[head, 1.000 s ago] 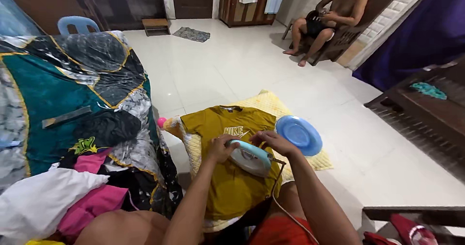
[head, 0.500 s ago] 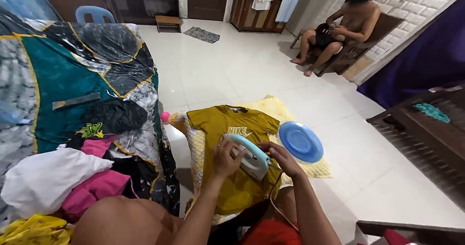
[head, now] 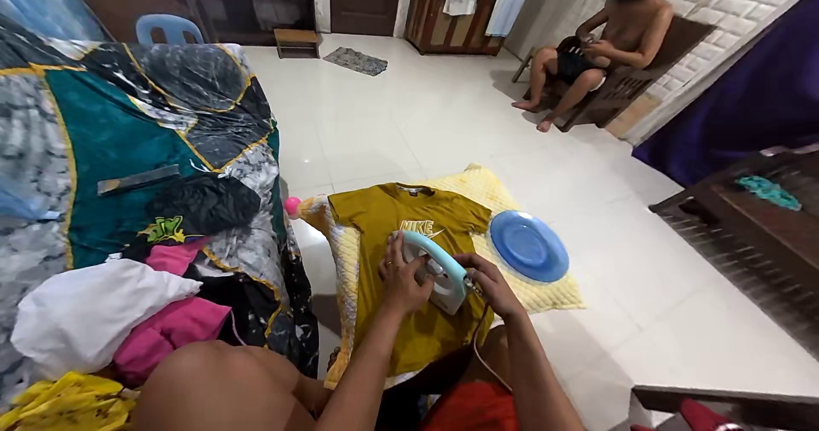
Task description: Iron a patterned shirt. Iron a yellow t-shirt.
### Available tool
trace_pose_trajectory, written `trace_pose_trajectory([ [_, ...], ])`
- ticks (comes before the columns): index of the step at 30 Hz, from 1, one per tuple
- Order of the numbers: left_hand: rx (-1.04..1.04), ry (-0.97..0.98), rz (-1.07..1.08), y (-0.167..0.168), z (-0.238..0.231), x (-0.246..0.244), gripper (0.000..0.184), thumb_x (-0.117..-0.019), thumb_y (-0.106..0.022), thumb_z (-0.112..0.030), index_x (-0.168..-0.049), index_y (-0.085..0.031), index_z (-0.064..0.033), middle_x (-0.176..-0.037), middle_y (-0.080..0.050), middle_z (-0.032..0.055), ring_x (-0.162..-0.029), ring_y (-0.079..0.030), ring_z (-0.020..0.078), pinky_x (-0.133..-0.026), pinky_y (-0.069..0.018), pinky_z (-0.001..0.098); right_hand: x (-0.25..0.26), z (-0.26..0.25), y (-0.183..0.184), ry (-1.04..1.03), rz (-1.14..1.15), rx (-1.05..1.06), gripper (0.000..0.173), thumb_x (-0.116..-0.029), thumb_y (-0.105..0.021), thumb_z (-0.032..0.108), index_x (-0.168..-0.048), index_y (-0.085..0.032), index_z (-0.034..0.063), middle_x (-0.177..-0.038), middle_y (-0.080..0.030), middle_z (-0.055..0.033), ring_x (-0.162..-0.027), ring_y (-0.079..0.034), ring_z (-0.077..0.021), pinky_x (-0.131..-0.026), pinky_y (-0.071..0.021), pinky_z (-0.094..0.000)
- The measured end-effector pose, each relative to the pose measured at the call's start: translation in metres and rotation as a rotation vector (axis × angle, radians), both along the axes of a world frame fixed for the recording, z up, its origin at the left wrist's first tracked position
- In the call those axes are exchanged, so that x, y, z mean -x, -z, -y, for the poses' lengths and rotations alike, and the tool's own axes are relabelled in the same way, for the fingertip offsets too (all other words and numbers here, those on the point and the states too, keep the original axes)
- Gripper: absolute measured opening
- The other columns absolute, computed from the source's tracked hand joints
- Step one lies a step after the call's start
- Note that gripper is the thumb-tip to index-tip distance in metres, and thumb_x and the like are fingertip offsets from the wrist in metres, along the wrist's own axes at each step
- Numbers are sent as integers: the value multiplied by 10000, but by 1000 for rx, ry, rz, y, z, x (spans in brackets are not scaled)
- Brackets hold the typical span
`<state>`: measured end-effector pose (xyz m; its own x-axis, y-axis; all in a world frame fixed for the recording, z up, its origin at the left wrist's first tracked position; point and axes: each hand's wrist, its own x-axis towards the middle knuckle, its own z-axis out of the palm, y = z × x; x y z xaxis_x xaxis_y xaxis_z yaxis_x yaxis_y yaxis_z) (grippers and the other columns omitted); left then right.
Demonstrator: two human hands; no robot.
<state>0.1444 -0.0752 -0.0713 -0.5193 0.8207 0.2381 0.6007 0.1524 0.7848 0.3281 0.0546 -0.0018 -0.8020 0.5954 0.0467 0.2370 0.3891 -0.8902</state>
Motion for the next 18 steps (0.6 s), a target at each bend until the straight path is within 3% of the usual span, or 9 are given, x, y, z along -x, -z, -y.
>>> trace_pose_trajectory([
  [9, -20, -21, 27, 1, -1, 0, 323, -814, -707, -441, -1114, -760, -331, -1714, -184, 117, -1567, -196, 336, -1154, -267, 631, 0, 3, -1, 7, 11, 1, 413, -999, -440, 250, -1259, -646, 4, -1170, -714, -96, -1064, -684, -162, -927, -574, -360],
  [18, -12, -4, 43, 0, 1, 2, 292, -829, -699, -444, -1098, -742, -339, -1723, -161, 84, -1578, -174, 288, -1167, -245, 624, 0, 6, -2, 4, 8, 14, 423, -995, -449, 258, -1266, -645, 0, -1174, -712, -99, -1062, -683, -168, -925, -574, -361],
])
